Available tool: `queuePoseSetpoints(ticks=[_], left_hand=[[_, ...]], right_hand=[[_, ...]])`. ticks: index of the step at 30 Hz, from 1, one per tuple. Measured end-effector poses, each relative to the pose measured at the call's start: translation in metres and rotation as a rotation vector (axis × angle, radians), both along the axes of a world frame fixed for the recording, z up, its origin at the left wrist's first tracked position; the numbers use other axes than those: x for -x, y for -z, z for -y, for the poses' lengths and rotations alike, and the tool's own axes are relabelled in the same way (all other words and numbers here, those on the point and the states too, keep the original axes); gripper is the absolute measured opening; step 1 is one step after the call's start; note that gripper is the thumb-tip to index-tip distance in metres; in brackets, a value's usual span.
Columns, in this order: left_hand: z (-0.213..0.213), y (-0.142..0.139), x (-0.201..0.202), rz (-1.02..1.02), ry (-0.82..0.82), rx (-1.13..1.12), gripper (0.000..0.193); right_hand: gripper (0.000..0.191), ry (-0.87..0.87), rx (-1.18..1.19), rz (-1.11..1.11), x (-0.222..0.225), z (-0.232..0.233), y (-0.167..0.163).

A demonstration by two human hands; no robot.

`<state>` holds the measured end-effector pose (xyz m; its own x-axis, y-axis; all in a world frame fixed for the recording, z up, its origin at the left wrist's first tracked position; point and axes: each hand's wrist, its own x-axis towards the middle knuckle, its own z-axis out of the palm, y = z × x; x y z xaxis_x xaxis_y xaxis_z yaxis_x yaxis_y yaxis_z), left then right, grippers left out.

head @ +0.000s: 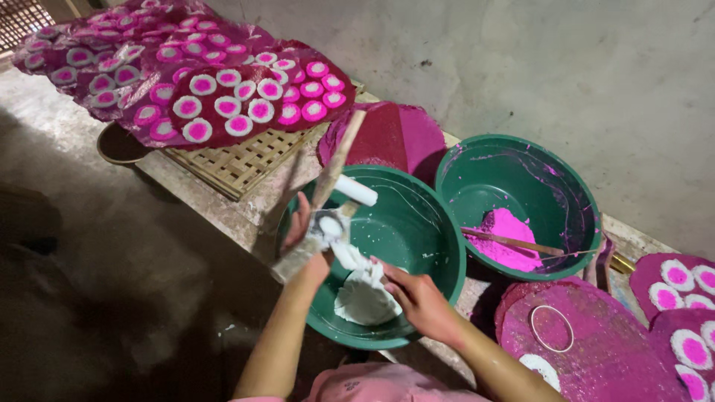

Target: The person makes decorative pink flowers at a workbench. They press pink paste into white ring bases on round boards using a wooden hand mold tool, refill the tool with paste from a green basin, wipe the tool, and stack finished flower boards on a rack.

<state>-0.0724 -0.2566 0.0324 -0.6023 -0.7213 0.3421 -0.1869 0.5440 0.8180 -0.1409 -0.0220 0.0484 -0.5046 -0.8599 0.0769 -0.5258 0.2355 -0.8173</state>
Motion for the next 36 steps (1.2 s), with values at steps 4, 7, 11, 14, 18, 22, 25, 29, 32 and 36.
queuePoseSetpoints(ticks=[4, 7, 11, 14, 18, 22, 25, 29, 32, 36], left_hand=[[0.036, 0.026, -0.007, -0.213, 0.060, -0.011, 0.028], [0.025, 0.037, -0.011, -0.464, 0.194, -0.676, 0.036], [-0.043, 0.033, -0.029, -0.502, 0.792, -1.332, 0.036], [-0.102, 0.017, -0.037, -0.342, 1.256, -1.716, 0.055], [-0.118, -0.005, -0.030, -0.133, 1.136, -1.212, 0.059], [-0.096, -0.029, -0.034, 0.266, 1.014, -0.317, 0.039], [-0.096, -0.046, -0.038, -0.036, 0.881, -2.136, 0.049], [-0.105, -0.058, -0.052, 0.256, 1.063, -0.559, 0.055], [-0.118, -0.047, -0.052, 0.218, 1.122, -0.480, 0.050], [-0.121, -0.022, -0.027, 0.237, 1.202, -0.382, 0.045]], right_hand=[[0.072, -0.145, -0.302, -0.072, 0.008, -0.009, 0.017], [0.053, -0.239, -0.347, -0.120, 0.019, -0.006, 0.025], [0.063, -0.036, 0.157, 0.125, 0.030, -0.002, 0.012], [0.101, -0.154, 0.831, 0.854, 0.029, -0.015, -0.018], [0.097, -0.239, 0.849, 0.972, 0.020, -0.054, -0.072], [0.088, -0.094, 0.546, 0.256, 0.017, -0.088, -0.111], [0.044, -0.298, 0.406, -0.475, 0.009, -0.101, -0.115], [0.050, -0.377, 0.495, -0.606, -0.009, -0.109, -0.100], [0.057, -0.331, 0.455, -0.528, -0.020, -0.107, -0.089], [0.062, -0.184, 0.440, -0.486, -0.022, -0.099, -0.090]])
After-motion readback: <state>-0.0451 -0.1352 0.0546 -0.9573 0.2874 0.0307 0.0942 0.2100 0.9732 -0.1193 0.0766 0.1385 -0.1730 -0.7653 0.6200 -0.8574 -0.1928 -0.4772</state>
